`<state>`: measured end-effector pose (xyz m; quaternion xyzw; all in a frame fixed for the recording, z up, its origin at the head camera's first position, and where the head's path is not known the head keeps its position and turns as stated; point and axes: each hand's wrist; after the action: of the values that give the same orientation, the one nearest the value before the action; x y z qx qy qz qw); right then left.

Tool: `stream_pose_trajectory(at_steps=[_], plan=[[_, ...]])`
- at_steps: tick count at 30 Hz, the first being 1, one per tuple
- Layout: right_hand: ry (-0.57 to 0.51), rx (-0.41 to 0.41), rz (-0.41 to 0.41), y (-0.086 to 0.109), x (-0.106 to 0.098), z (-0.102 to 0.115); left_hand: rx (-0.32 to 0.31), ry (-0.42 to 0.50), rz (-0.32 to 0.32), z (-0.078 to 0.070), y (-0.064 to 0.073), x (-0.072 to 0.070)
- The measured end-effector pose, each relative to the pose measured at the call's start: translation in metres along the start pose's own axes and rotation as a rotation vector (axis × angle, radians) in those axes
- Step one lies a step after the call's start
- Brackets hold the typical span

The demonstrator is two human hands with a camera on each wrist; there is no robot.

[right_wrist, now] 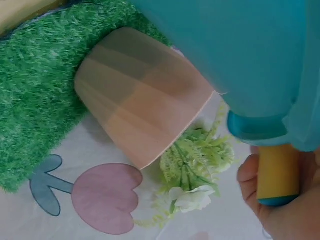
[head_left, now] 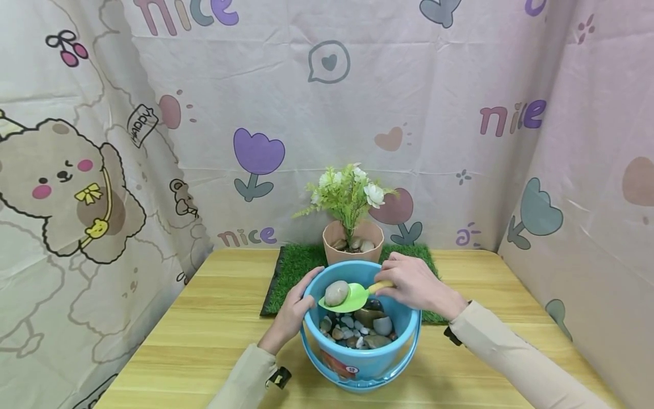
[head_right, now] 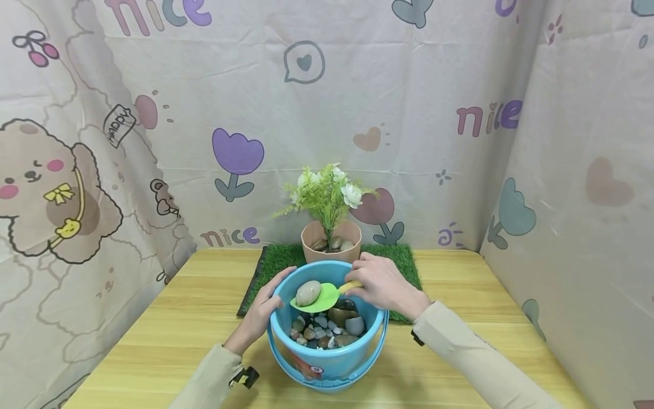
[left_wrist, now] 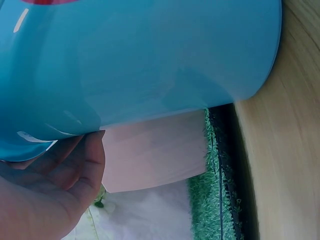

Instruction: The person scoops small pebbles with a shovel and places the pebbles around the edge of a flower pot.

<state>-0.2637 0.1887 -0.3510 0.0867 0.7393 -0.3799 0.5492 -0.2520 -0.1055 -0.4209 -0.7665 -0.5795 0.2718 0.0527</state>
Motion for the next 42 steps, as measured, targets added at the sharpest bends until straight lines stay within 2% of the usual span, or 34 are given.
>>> stream_pose_trajectory(at_steps=[20,29,42], plan=[[-0.039,0.055,0.004,0.0013,0.0016,0.0033,0.006,-0.002,0.003,-0.0005,0.0003,-0.0001],[-0.060,0.089,-0.031,0.0038,0.0046,0.0034,0.009,-0.012,-0.008,-0.0008,0.0003,-0.0002],[-0.064,0.125,-0.035,0.0059,0.0037,0.0051,0.014,-0.007,0.001,-0.0002,0.0009,-0.0007]])
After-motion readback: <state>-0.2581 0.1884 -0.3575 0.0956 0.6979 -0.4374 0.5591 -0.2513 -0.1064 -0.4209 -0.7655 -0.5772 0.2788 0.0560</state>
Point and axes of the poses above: each hand's wrist, its own y-axis away from the middle knuckle, its own x-axis out of the palm, z = x × y, and after that the axes turned 1 degree about x, right-handed
